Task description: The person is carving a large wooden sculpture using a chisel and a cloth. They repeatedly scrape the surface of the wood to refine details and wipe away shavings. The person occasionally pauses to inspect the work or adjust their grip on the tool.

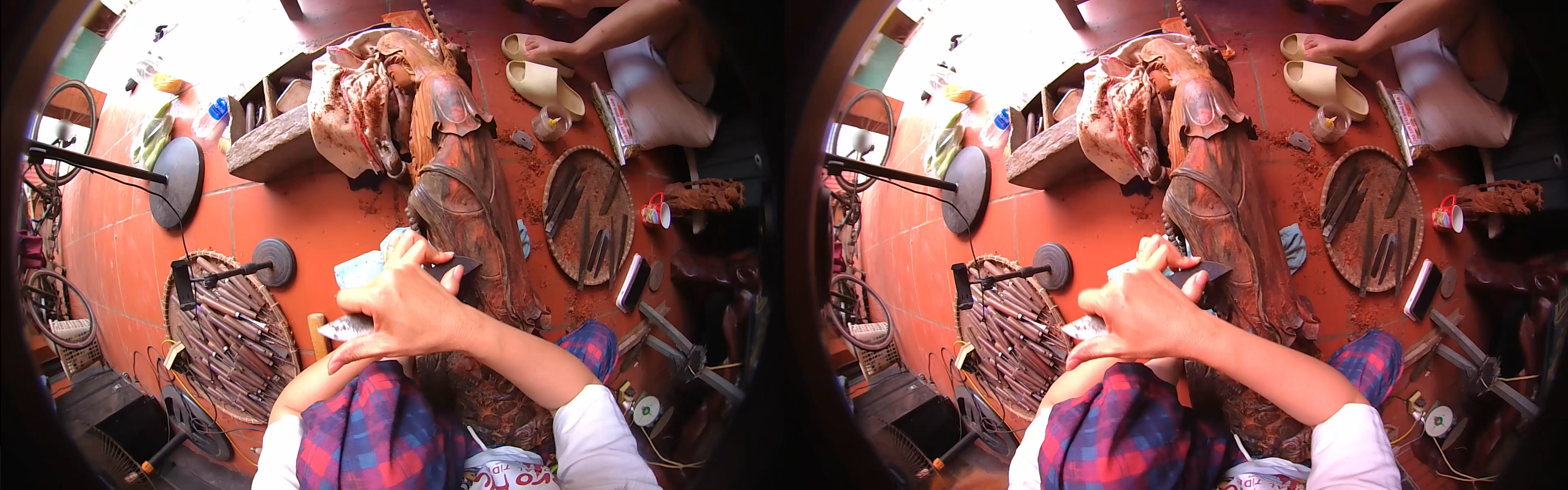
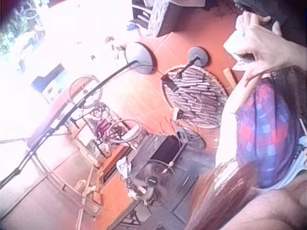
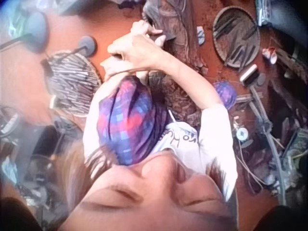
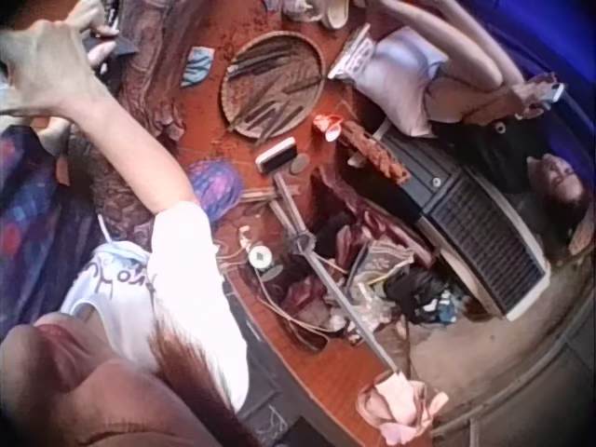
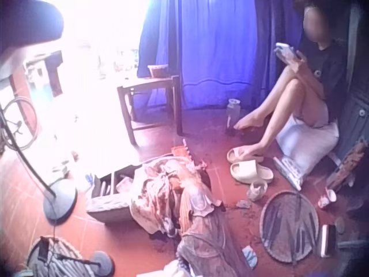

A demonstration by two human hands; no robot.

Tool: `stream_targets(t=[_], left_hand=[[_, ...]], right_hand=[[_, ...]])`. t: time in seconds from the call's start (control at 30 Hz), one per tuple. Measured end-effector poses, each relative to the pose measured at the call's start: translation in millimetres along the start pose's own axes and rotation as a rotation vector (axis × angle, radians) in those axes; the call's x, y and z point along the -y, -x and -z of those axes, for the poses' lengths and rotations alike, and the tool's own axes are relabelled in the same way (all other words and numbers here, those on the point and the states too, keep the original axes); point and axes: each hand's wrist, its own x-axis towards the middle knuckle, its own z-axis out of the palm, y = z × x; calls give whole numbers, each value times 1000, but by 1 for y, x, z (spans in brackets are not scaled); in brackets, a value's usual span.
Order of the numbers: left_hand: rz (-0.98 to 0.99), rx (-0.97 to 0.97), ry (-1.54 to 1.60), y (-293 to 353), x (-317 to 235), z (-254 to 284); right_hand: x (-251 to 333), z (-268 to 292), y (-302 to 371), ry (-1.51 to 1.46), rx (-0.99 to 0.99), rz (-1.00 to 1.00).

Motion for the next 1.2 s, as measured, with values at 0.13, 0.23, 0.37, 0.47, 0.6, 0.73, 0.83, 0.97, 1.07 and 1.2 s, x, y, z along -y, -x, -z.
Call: stream_targets(t=[0.13, 0.23, 0.37, 0.47, 0.6, 0.73, 0.83, 0.97, 1.07, 1.2], left_hand=[[120, -34, -45, -21, -24, 10], [232, 47, 40, 1, -6, 12], [62, 48, -150, -14, -25, 25], [137, 18, -105, -32, -33, 18], [261, 143, 81, -4, -15, 24], [222, 80, 70, 5, -2, 13], [282, 75, 148, 18, 0, 4], [296, 57, 167, -7, -20, 23], [242, 29, -28, -28, -41, 22], [248, 43, 116, -7, -10, 10]], right_hand=[[-14, -1, -28, -44, -132, 7], [-8, -16, -17, -11, 27, 40], [3, -4, -14, -114, -60, 35], [-18, 2, -31, -59, -141, 34], [1, -14, -11, -69, 73, 73], [-6, 4, -27, -79, -42, 46], [-22, -18, -22, -8, -54, 46], [0, -9, -18, -159, 40, 22], [-11, 6, -34, -20, -46, 39], [0, -9, -15, -12, 187, 41]])
